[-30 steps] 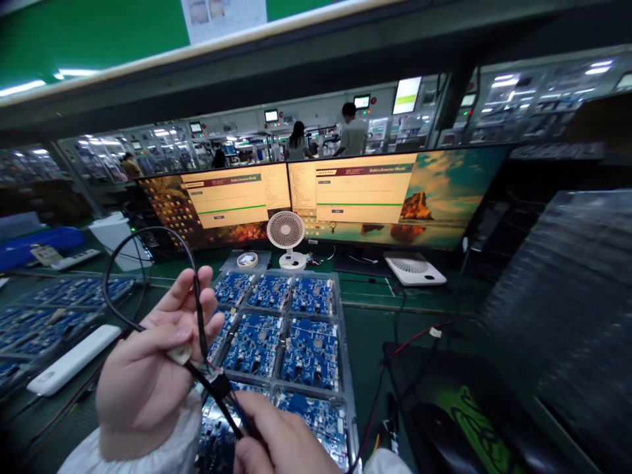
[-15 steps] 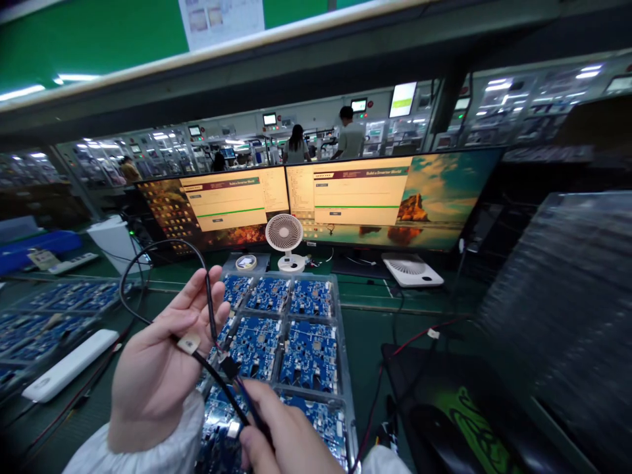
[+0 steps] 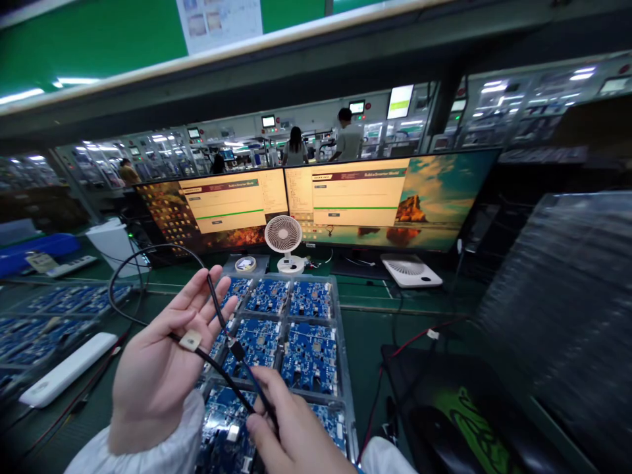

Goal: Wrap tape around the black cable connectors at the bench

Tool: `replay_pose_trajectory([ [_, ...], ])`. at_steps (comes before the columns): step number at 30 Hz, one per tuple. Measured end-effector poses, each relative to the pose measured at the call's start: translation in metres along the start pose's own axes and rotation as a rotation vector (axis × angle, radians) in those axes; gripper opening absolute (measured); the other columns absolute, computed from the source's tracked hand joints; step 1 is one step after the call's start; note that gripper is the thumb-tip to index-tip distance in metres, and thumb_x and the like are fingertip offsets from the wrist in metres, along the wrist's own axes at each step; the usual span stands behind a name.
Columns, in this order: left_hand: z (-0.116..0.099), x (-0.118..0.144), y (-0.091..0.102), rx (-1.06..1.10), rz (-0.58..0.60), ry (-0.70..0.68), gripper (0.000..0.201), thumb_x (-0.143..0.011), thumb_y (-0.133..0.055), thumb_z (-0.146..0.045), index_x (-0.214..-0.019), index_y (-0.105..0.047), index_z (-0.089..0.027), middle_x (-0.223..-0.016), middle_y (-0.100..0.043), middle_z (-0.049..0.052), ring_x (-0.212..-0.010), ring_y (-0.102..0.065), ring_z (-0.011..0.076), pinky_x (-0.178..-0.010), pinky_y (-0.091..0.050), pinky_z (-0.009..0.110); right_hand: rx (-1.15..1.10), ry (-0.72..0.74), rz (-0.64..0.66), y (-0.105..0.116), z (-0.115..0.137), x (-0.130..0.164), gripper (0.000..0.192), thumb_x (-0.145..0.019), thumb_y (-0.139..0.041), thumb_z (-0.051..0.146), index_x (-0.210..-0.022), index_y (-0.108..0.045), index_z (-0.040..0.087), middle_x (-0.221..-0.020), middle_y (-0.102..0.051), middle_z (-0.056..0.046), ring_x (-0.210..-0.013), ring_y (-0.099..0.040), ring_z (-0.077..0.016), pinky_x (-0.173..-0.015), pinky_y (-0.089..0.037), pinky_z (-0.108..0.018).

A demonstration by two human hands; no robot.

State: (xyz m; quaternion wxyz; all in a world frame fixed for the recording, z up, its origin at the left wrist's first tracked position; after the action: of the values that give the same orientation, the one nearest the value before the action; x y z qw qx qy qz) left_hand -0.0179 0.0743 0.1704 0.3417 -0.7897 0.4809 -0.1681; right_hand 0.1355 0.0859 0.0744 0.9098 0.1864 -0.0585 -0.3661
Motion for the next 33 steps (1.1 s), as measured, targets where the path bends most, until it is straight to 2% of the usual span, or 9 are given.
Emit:
replay_pose_trajectory([
  [2,0.000,0.000,0.000,0.006,-0.010,-0.015,0.037,-0.080,-0.048,0.000,-0.108,-0.071,-0.011,-0.131,-0.063,0.014,-0.120,-0.059,0.0287,-0.101,-0.051,0.044,0.066,-0.014,-0.027,0.003,0.000,-0.001,0.052,-0.090,-0.049,0.022,-0.141,-0.042,0.021,-0.117,-0.068,-0.012,-0.102,-0.065,-0.0236,-0.090,-0.049,-0.036],
  [5,0.001,-0.002,0.000,0.030,-0.012,-0.021,0.037,-0.081,-0.050,-0.002,-0.110,-0.070,-0.010,-0.133,-0.061,0.015,-0.123,-0.057,0.0297,-0.104,-0.048,0.044,0.121,-0.001,-0.035,0.006,0.004,-0.002,0.049,-0.093,-0.043,0.023,-0.142,-0.041,0.019,-0.132,-0.062,-0.014,-0.114,-0.062,-0.0248,-0.096,-0.048,-0.037],
  [10,-0.002,-0.004,0.003,0.075,0.066,-0.035,0.036,-0.084,-0.050,-0.013,-0.115,-0.068,-0.011,-0.137,-0.059,0.015,-0.129,-0.050,0.0311,-0.110,-0.041,0.045,0.191,0.026,-0.071,0.013,0.008,-0.002,0.045,-0.095,-0.040,0.025,-0.139,-0.045,0.018,-0.139,-0.057,-0.014,-0.122,-0.058,-0.0257,-0.100,-0.047,-0.040],
  [14,-0.003,-0.004,0.005,0.092,0.095,-0.044,0.037,-0.084,-0.049,-0.016,-0.117,-0.066,-0.010,-0.139,-0.056,0.015,-0.130,-0.049,0.0304,-0.111,-0.040,0.042,0.174,0.018,-0.108,0.015,0.008,0.000,0.041,-0.096,-0.041,0.027,-0.135,-0.049,0.019,-0.134,-0.062,-0.013,-0.118,-0.060,-0.0257,-0.097,-0.047,-0.037],
  [17,-0.004,-0.003,0.003,0.107,0.127,-0.044,0.040,-0.083,-0.049,-0.018,-0.119,-0.064,-0.012,-0.140,-0.056,0.016,-0.130,-0.050,0.0306,-0.110,-0.041,0.043,0.149,0.006,-0.127,0.017,0.008,0.000,0.031,-0.097,-0.039,0.031,-0.119,-0.058,0.020,-0.117,-0.070,-0.010,-0.109,-0.064,-0.0246,-0.090,-0.048,-0.033],
  [20,-0.009,-0.003,0.003,0.138,0.154,-0.063,0.037,-0.084,-0.049,-0.022,-0.118,-0.064,-0.016,-0.137,-0.058,0.015,-0.130,-0.050,0.0310,-0.109,-0.041,0.045,0.179,-0.025,-0.067,0.019,0.007,-0.002,0.026,-0.098,-0.037,0.033,-0.099,-0.060,0.022,-0.091,-0.071,-0.005,-0.086,-0.066,-0.0218,-0.074,-0.048,-0.030],
  [24,-0.023,-0.003,0.011,0.154,0.156,-0.153,0.035,-0.085,-0.050,-0.029,-0.115,-0.063,-0.021,-0.130,-0.064,0.011,-0.132,-0.047,0.0308,-0.108,-0.043,0.049,0.261,-0.059,-0.023,0.028,0.006,-0.005,0.025,-0.098,-0.035,0.033,-0.096,-0.058,0.022,-0.086,-0.068,-0.005,-0.079,-0.062,-0.0211,-0.070,-0.045,-0.030],
  [29,-0.042,0.000,0.025,0.104,0.044,-0.278,0.024,-0.088,-0.049,-0.028,-0.105,-0.066,-0.025,-0.131,-0.064,0.006,-0.134,-0.045,0.0256,-0.108,-0.044,0.048,0.310,-0.081,-0.001,0.043,0.006,-0.003,0.024,-0.098,-0.035,0.030,-0.087,-0.055,0.023,-0.079,-0.063,-0.003,-0.074,-0.058,-0.0196,-0.067,-0.044,-0.029],
  [33,-0.046,-0.004,0.039,0.028,-0.131,-0.213,0.026,-0.087,-0.049,-0.014,-0.094,-0.069,-0.029,-0.114,-0.073,-0.001,-0.123,-0.057,0.0218,-0.104,-0.049,0.042,0.332,-0.052,-0.048,0.058,0.007,-0.001,0.020,-0.097,-0.037,0.029,-0.089,-0.055,0.024,-0.080,-0.063,-0.002,-0.076,-0.058,-0.0199,-0.069,-0.044,-0.029],
])
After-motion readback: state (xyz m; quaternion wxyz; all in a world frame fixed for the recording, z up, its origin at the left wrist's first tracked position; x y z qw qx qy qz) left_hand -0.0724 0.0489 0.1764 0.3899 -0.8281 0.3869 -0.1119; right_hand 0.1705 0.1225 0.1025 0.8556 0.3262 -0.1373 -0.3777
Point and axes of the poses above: each hand's wrist, its own x-axis away from the middle knuckle, its own y-axis out of the back of the hand, z = x × y, the point moved 4 cm from there along -x, towards the middle knuckle
